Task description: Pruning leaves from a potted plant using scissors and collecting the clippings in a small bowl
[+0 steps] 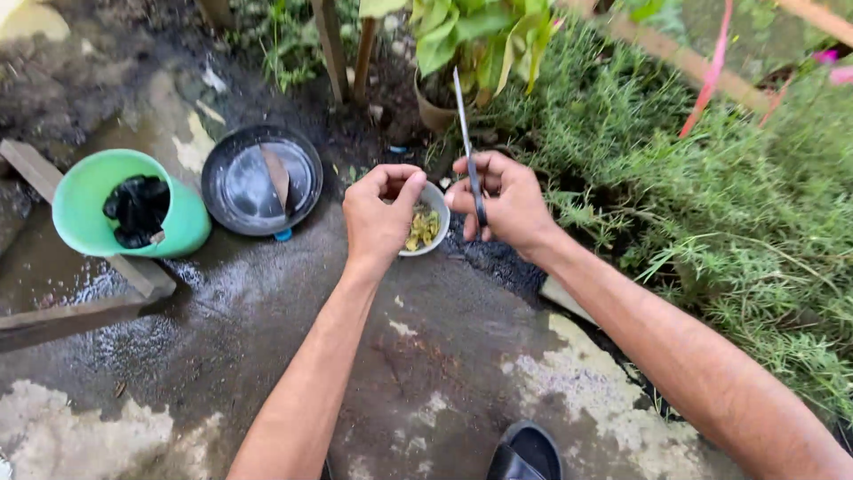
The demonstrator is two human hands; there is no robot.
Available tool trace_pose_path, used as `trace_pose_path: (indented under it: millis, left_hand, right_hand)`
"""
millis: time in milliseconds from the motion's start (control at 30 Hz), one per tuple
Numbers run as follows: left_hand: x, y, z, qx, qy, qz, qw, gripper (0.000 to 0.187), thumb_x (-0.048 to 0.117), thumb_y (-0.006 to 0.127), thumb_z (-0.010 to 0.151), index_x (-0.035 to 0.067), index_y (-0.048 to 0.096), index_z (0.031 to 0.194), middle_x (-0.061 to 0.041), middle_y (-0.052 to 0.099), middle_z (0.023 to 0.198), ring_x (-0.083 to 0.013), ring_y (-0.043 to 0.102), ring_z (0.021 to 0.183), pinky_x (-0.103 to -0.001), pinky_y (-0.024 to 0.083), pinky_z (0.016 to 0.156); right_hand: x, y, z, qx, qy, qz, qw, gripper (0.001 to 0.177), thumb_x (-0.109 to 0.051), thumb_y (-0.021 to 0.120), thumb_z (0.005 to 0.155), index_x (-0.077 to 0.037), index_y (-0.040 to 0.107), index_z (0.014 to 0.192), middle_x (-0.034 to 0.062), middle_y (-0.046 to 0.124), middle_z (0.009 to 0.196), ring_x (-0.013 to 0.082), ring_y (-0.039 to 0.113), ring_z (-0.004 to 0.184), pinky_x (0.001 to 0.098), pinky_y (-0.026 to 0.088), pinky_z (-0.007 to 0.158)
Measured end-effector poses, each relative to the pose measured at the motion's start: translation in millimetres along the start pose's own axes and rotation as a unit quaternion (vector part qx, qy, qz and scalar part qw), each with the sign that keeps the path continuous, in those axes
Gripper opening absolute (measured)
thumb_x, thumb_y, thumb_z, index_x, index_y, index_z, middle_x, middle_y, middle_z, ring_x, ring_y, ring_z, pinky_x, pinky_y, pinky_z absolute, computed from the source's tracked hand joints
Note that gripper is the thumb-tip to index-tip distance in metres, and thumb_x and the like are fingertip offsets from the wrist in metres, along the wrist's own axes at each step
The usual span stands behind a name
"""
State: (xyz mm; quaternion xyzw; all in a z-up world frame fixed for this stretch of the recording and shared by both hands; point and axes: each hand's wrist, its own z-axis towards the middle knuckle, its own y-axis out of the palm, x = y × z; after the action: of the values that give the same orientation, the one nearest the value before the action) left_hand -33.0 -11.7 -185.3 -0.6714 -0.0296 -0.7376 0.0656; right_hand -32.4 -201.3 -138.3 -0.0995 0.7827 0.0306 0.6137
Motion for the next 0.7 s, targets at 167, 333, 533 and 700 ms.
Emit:
trace_pose_path:
  millis: [167, 333, 533, 700]
  left_hand:
    - [-90.7, 0.7, -8.3, 0.034, -0.127, -0.047, 0.99, 0.015, 0.013, 0.076, 0.092, 0.0, 0.076, 0.1, -0.003, 0.077, 0.087, -0.0066, 0.068, 0.076, -0.023, 0.055, 0.068]
    - [-133.8, 9.0, -2.9, 0.04, -0.187, -0.062, 0.98, 0.014, 0.011, 0.071, 0.095, 0.001, 0.076, 0.104, -0.001, 0.076, 0.089, -0.0069, 0.063, 0.073, -0.024, 0.051, 0.064]
    - [-139.9, 15.4, -5.2, 0.052, -0.226, -0.016, 0.973, 0.014, 0.011, 0.075, 0.093, 0.003, 0.08, 0.104, -0.002, 0.075, 0.087, -0.0067, 0.063, 0.074, -0.025, 0.053, 0.068]
    - [-144.7, 15.6, -4.8, 0.056, -0.253, 0.01, 0.966, 0.018, 0.01, 0.073, 0.093, 0.007, 0.081, 0.109, -0.002, 0.078, 0.092, -0.0066, 0.065, 0.077, -0.025, 0.054, 0.07]
  right_hand:
    - [83.7, 6.0, -14.8, -0.06, 0.128, -0.042, 0.989, 0.055, -0.022, 0.084, 0.079, -0.004, 0.064, 0.127, 0.0033, 0.072, 0.083, 0.0108, 0.066, 0.05, 0.0226, 0.047, 0.038]
    - [111.8, 4.7, -7.9, -0.109, 0.216, -0.04, 0.969, 0.06, -0.029, 0.085, 0.078, -0.008, 0.068, 0.132, -0.0004, 0.068, 0.079, 0.008, 0.067, 0.052, 0.0219, 0.051, 0.042]
    - [137.4, 7.8, 7.5, -0.102, 0.237, 0.002, 0.966, 0.062, -0.028, 0.085, 0.079, -0.007, 0.068, 0.135, -0.001, 0.063, 0.071, 0.0076, 0.065, 0.05, 0.0216, 0.051, 0.043]
    - [150.9, 15.2, 10.1, -0.106, 0.26, -0.006, 0.96, 0.062, -0.029, 0.085, 0.08, -0.008, 0.067, 0.135, -0.0008, 0.066, 0.071, 0.0075, 0.065, 0.05, 0.0209, 0.049, 0.042]
